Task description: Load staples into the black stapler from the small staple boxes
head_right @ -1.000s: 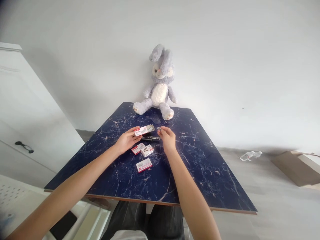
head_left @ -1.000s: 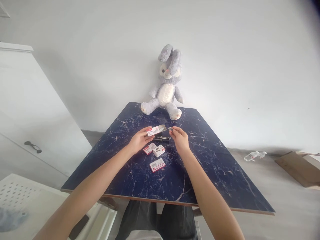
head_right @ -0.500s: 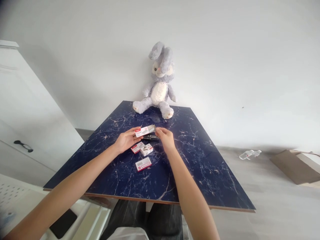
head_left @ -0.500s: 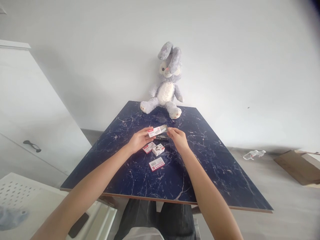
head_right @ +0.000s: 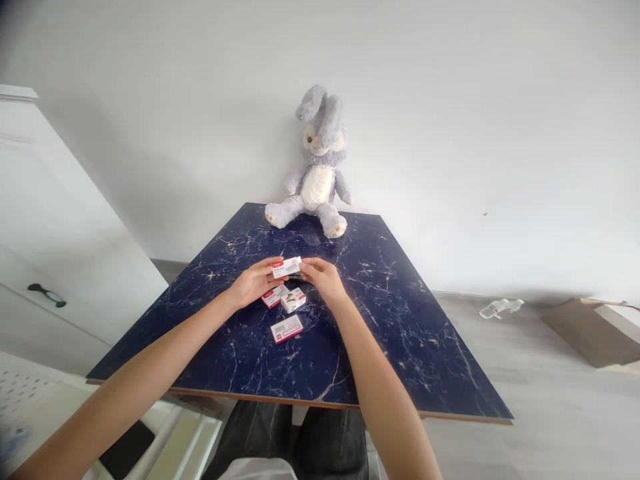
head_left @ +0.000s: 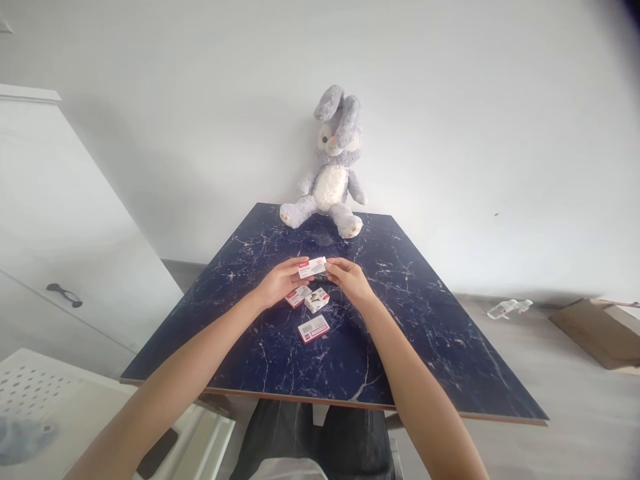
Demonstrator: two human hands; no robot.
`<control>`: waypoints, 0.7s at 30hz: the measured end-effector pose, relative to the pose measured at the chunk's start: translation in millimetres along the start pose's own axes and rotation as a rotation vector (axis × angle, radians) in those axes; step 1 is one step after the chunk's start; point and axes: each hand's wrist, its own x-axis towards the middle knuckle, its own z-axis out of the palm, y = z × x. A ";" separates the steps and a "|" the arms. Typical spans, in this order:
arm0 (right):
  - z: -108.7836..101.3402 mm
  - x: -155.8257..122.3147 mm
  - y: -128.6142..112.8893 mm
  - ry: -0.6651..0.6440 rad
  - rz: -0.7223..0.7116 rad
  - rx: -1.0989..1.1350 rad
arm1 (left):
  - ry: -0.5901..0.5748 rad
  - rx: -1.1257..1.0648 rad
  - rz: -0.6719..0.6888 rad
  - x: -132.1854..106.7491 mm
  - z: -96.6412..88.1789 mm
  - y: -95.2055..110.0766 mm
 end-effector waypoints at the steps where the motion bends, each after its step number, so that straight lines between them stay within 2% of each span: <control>1: -0.3 0.2 0.3 -0.005 -0.009 0.001 | -0.002 0.003 0.004 -0.2 0.6 0.3; 8: -3.2 0.6 1.1 -0.047 -0.029 -0.027 | 0.001 0.058 0.011 -2.1 6.6 1.0; 12: -7.4 3.4 2.6 -0.021 -0.062 -0.047 | 0.025 0.213 0.064 0.3 3.6 -0.5; 14: -11.8 6.3 3.9 0.066 -0.074 -0.044 | 0.047 0.468 0.110 0.9 0.4 -0.7; 17: -17.5 9.8 4.4 0.180 -0.061 -0.049 | 0.039 1.059 0.200 -1.5 -2.7 1.5; 19: -17.5 9.5 3.4 0.192 -0.044 -0.041 | 0.064 1.382 0.284 -4.6 -1.6 4.5; 21: -13.3 6.4 1.3 0.137 -0.039 -0.015 | 0.140 1.546 0.375 -7.5 2.1 7.8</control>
